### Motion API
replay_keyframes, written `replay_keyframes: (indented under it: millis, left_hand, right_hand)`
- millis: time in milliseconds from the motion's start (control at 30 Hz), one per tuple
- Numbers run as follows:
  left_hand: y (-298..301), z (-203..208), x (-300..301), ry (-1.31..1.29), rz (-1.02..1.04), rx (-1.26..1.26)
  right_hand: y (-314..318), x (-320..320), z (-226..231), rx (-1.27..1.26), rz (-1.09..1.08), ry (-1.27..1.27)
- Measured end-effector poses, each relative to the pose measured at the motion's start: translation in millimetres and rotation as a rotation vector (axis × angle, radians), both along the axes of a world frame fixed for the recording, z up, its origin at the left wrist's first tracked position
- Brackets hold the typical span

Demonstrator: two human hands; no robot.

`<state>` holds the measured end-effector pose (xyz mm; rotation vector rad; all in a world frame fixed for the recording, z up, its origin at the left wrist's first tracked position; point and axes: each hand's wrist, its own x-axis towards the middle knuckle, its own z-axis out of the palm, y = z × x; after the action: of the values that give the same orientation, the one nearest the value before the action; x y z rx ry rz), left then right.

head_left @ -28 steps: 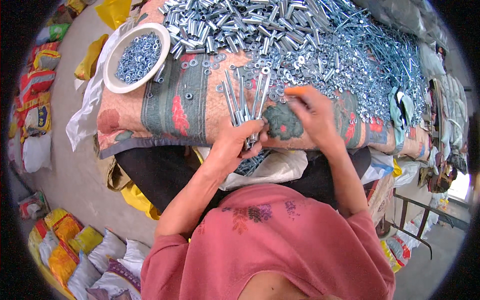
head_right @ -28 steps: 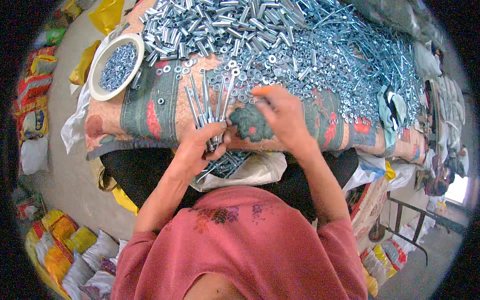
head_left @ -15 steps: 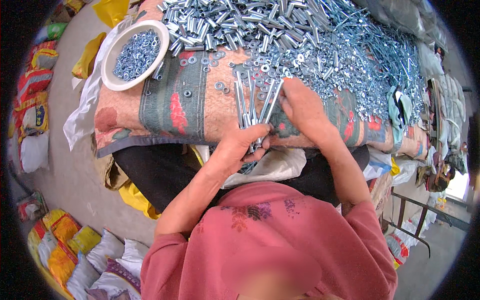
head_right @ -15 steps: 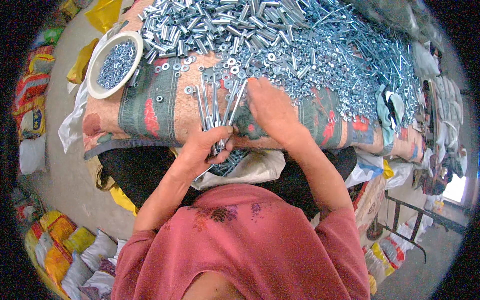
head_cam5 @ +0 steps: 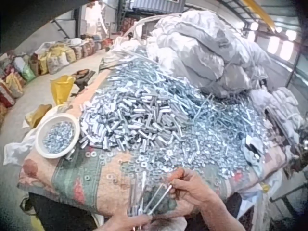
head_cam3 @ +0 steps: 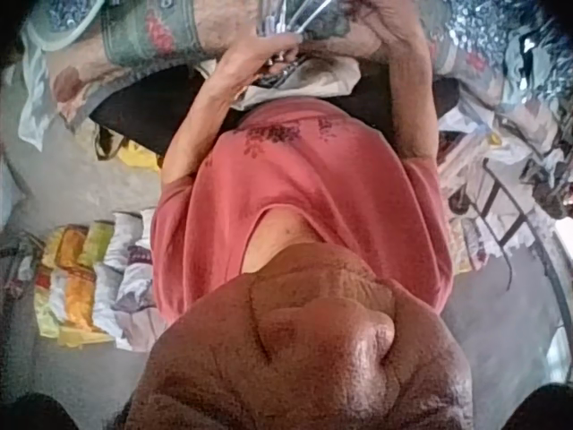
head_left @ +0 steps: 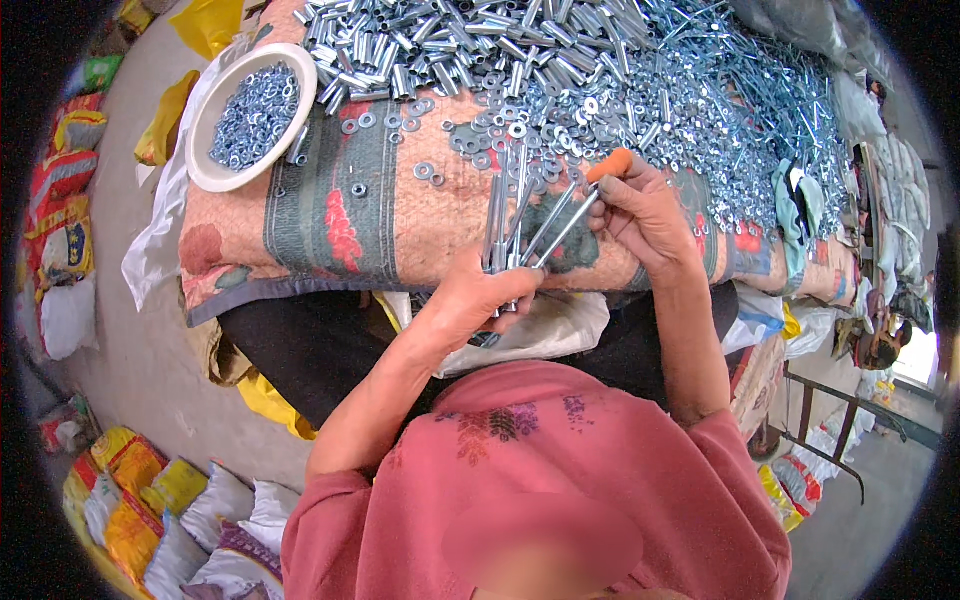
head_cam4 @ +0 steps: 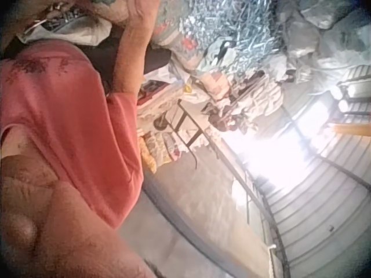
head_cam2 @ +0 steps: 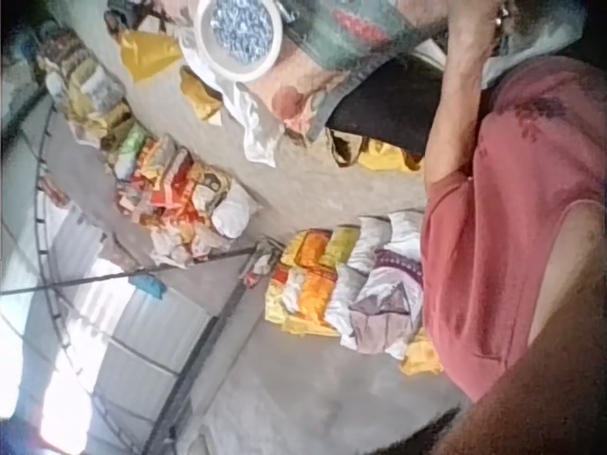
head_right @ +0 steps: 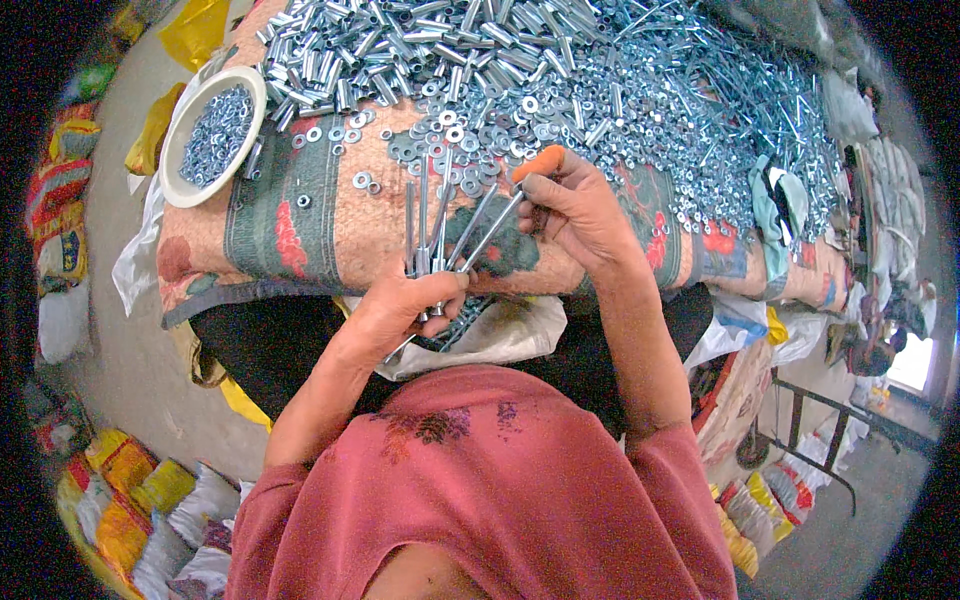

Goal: The person assembles hardware fasteners by picking up metal rods, sliding washers onto them, and screwing nuts onto the ends by hand.

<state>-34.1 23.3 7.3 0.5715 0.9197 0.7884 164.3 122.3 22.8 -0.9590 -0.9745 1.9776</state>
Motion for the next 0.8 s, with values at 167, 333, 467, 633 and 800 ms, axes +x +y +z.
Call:
replay_keyframes:
  millis: [167, 333, 467, 633, 800]
  left_hand:
    - [2, 2, 3, 0.010, -0.008, -0.045]
    - [-1, 7, 13, -0.156, 0.074, -0.132]
    - [-5, -2, 28, -0.107, 0.113, -0.033]
    - [-1, 1, 31, -0.043, 0.116, -0.006]
    - [3, 2, 21, -0.147, 0.175, -0.040]
  right_hand:
    - [-19, -8, 0, 0.242, -0.180, -0.171]
    - [-47, -16, -1, 0.557, -0.442, -0.380]
    - [-52, -13, -5, 0.484, -0.540, -0.332]
    - [-59, -17, -2, 0.507, -0.579, -0.436]
    - [-31, 19, 5, 0.716, -0.497, -0.797]
